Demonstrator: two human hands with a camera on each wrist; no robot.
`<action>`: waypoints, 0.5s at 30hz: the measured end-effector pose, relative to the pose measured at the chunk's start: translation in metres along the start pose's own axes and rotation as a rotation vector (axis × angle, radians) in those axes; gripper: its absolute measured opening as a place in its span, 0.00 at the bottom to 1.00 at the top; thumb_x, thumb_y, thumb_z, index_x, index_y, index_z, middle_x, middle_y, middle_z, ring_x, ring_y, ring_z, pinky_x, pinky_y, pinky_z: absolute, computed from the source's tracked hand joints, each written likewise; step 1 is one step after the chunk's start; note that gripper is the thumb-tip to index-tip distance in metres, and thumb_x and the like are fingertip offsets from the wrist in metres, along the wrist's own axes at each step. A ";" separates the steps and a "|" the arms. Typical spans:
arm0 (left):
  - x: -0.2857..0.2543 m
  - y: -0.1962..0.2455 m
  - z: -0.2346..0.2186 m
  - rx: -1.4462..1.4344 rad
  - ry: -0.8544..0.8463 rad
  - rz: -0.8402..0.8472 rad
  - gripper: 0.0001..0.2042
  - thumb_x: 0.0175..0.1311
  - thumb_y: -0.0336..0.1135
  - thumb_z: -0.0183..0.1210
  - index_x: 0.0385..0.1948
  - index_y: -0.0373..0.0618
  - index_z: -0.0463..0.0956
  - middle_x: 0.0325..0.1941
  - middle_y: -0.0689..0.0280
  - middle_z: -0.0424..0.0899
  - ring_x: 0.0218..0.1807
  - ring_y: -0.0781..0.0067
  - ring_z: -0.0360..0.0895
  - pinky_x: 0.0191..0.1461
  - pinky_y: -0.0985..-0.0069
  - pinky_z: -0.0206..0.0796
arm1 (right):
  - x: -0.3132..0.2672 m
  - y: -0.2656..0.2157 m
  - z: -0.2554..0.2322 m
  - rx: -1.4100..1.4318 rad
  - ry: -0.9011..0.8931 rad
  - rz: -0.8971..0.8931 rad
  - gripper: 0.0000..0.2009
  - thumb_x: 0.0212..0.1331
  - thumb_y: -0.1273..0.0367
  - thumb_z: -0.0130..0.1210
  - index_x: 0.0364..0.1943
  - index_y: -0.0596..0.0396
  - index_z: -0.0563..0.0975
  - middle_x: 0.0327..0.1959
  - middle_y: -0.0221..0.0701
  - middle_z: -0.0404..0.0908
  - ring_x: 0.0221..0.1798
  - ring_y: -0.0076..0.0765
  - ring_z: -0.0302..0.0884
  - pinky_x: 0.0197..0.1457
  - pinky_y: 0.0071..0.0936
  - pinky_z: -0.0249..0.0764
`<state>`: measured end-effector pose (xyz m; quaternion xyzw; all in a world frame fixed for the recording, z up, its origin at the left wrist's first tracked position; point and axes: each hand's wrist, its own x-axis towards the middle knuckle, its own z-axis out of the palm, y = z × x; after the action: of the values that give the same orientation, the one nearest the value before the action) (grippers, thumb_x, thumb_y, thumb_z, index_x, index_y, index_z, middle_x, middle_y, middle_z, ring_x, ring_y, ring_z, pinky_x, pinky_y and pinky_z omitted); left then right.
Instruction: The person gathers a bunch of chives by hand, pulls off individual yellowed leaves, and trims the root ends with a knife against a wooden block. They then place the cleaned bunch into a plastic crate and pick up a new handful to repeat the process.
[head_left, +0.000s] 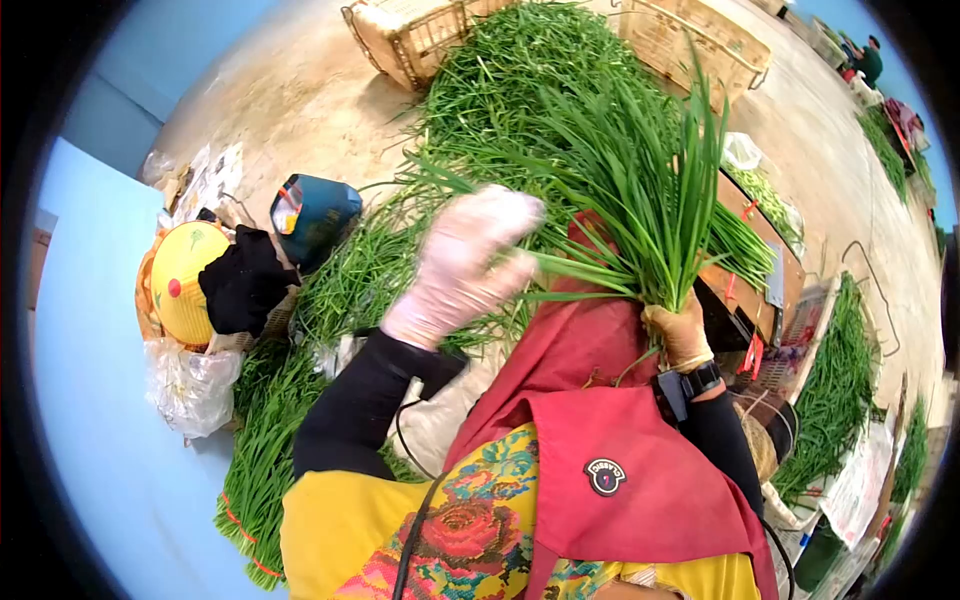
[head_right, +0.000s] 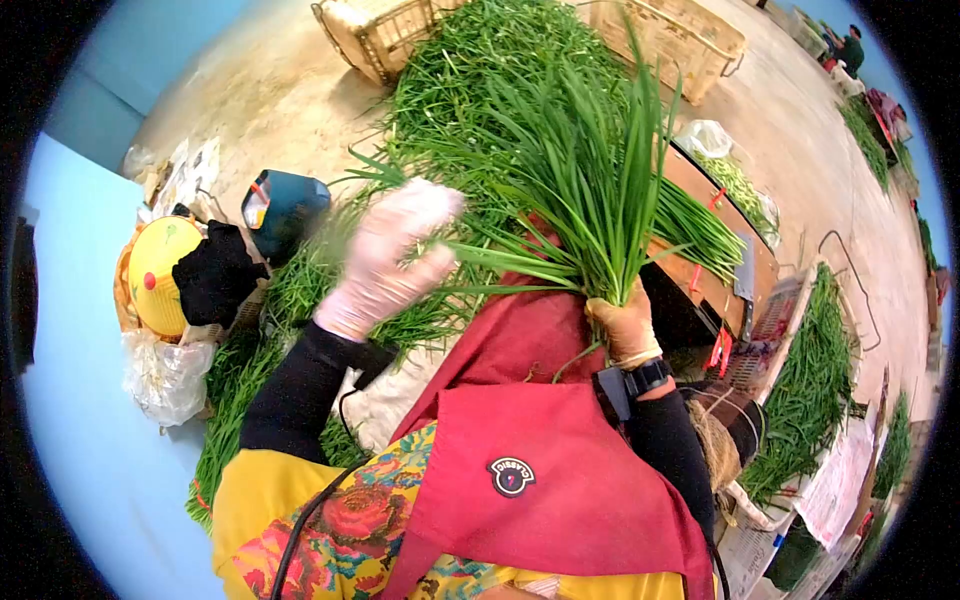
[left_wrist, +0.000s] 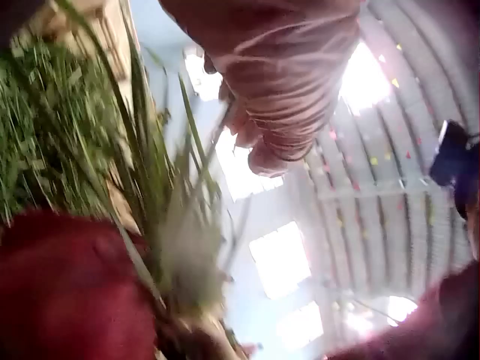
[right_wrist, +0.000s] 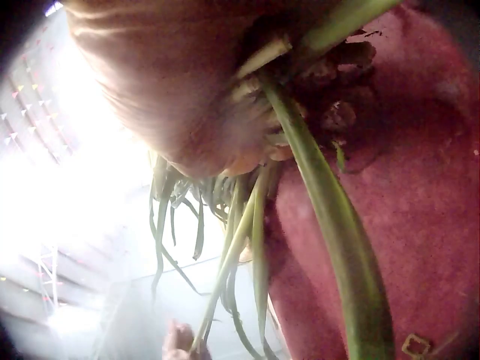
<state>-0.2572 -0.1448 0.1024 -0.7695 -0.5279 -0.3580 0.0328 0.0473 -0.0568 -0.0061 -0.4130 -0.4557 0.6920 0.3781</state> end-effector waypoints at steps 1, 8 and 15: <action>0.014 0.023 0.015 -0.035 -0.070 0.079 0.20 0.52 0.37 0.63 0.50 0.47 0.75 0.55 0.64 0.78 0.62 0.59 0.68 0.68 0.62 0.56 | -0.001 -0.001 -0.001 0.007 0.002 -0.001 0.27 0.43 0.85 0.53 0.53 0.56 0.68 0.38 0.28 0.77 0.33 0.25 0.74 0.34 0.20 0.71; 0.037 0.016 0.086 0.058 -0.759 -0.123 0.55 0.39 0.51 0.71 0.70 0.49 0.42 0.74 0.47 0.41 0.69 0.47 0.57 0.69 0.59 0.53 | -0.011 0.000 -0.013 0.147 0.028 0.026 0.24 0.43 0.81 0.55 0.51 0.58 0.69 0.36 0.34 0.80 0.27 0.28 0.75 0.30 0.23 0.73; 0.056 -0.013 0.111 -0.153 -0.946 -0.345 0.44 0.54 0.44 0.65 0.70 0.54 0.46 0.54 0.45 0.75 0.54 0.48 0.74 0.57 0.66 0.66 | -0.030 -0.033 -0.050 0.280 0.095 -0.048 0.23 0.43 0.78 0.58 0.49 0.62 0.72 0.38 0.37 0.80 0.28 0.28 0.77 0.31 0.23 0.75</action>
<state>-0.2009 -0.0474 0.0487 -0.7493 -0.5765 -0.0080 -0.3257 0.1088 -0.0580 0.0194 -0.3776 -0.3459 0.7191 0.4698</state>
